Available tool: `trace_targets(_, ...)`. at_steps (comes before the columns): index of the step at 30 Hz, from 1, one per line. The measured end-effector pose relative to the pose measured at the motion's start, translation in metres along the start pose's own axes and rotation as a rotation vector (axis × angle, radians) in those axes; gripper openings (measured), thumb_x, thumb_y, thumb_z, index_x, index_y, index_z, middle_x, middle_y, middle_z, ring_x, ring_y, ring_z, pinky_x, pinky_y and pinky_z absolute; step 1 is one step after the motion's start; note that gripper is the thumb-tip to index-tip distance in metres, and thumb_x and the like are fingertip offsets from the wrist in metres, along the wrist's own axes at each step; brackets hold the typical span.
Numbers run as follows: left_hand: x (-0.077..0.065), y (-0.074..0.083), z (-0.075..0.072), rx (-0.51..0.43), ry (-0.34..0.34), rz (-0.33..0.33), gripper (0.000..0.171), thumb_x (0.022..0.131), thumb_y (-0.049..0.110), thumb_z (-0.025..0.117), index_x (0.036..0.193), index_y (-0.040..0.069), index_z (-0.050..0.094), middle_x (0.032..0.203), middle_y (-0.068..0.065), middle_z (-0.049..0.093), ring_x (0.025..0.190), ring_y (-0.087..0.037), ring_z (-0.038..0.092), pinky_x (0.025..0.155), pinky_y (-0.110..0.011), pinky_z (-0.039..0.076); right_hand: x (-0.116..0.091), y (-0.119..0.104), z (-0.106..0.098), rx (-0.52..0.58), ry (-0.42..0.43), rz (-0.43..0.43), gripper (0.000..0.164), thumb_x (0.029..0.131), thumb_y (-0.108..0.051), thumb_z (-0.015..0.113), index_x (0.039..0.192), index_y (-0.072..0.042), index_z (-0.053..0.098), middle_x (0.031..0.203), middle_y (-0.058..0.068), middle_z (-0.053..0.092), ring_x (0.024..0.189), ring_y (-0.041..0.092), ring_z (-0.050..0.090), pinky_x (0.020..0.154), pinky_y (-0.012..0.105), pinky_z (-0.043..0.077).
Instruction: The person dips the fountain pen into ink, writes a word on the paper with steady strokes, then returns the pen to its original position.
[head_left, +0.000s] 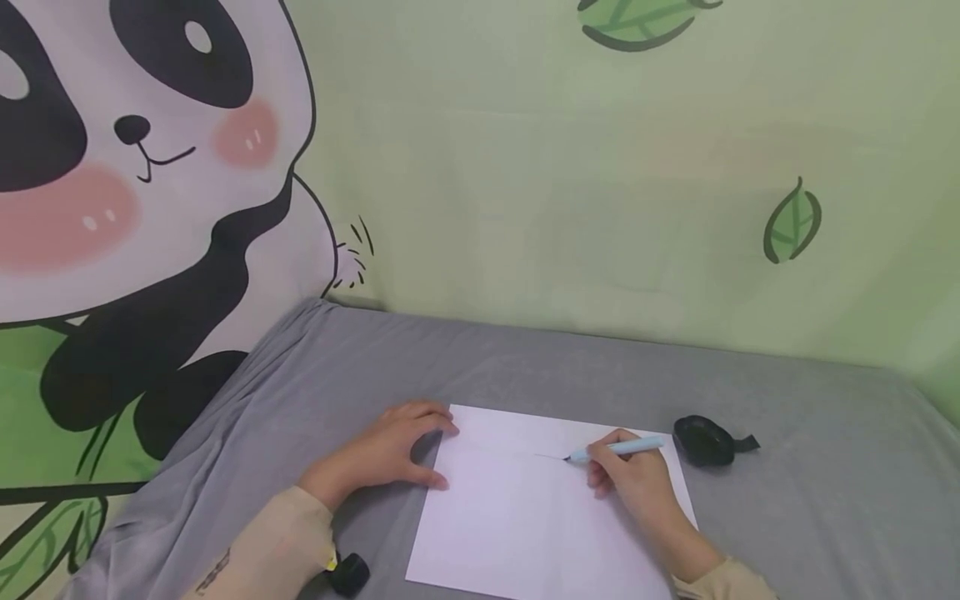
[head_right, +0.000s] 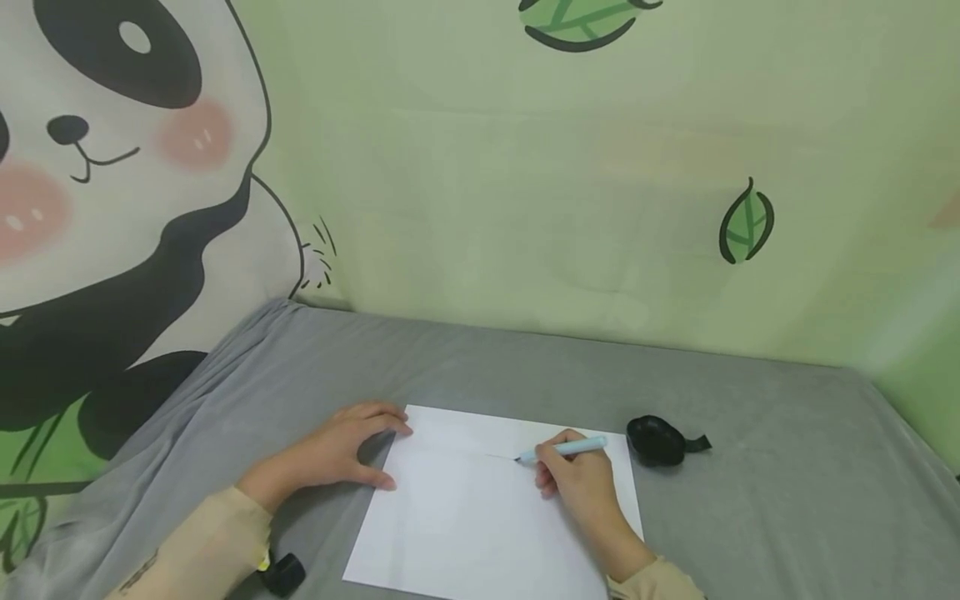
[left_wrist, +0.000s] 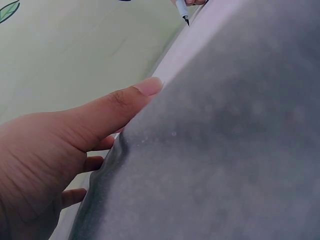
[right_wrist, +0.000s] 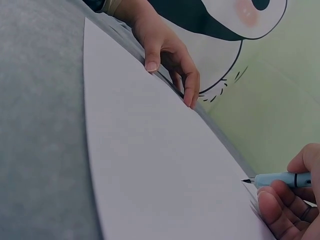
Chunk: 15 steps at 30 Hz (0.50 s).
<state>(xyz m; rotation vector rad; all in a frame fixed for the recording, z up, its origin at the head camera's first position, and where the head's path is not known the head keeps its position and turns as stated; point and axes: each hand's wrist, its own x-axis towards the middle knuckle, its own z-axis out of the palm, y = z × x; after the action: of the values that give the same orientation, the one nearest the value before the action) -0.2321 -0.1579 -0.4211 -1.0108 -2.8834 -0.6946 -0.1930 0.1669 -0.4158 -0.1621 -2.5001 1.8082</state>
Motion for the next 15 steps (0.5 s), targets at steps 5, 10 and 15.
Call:
trace_targets(5,-0.0001,0.0028,-0.0023,0.004,-0.006,-0.008,0.063,0.069,0.05,0.081,0.12,0.018,0.062,0.133,-0.006,0.056,0.129,-0.029,0.048,0.105,-0.056,0.034,0.0002,-0.0006,-0.0013,0.002,0.012,0.006,0.014,0.09,-0.006,0.061,0.089,0.008,0.06,0.064,0.004,0.063,0.05,0.01,0.059,0.049,0.022,0.051)
trace_targets(10,-0.0008,0.0042,-0.0036,-0.001,-0.004,-0.007,0.062,0.069,0.048,0.081,0.12,0.017,0.062,0.132,-0.005,0.057,0.128,-0.03,0.049,0.105,-0.056,0.034,0.0004,-0.0005,-0.0025,-0.014,0.026,0.008,0.014,0.09,-0.007,0.06,0.088,0.007,0.06,0.063,0.004,0.062,0.05,0.011,0.058,0.049,0.022,0.051)
trace_targets(15,-0.0016,0.0047,-0.0047,-0.012,-0.007,-0.006,0.062,0.069,0.049,0.081,0.12,0.017,0.062,0.132,-0.006,0.056,0.128,-0.03,0.049,0.105,-0.056,0.033,-0.0001,-0.0019,-0.0023,-0.023,0.037,0.013,0.013,0.09,-0.007,0.059,0.086,0.005,0.059,0.061,0.004,0.062,0.049,0.012,0.058,0.049,0.023,0.051)
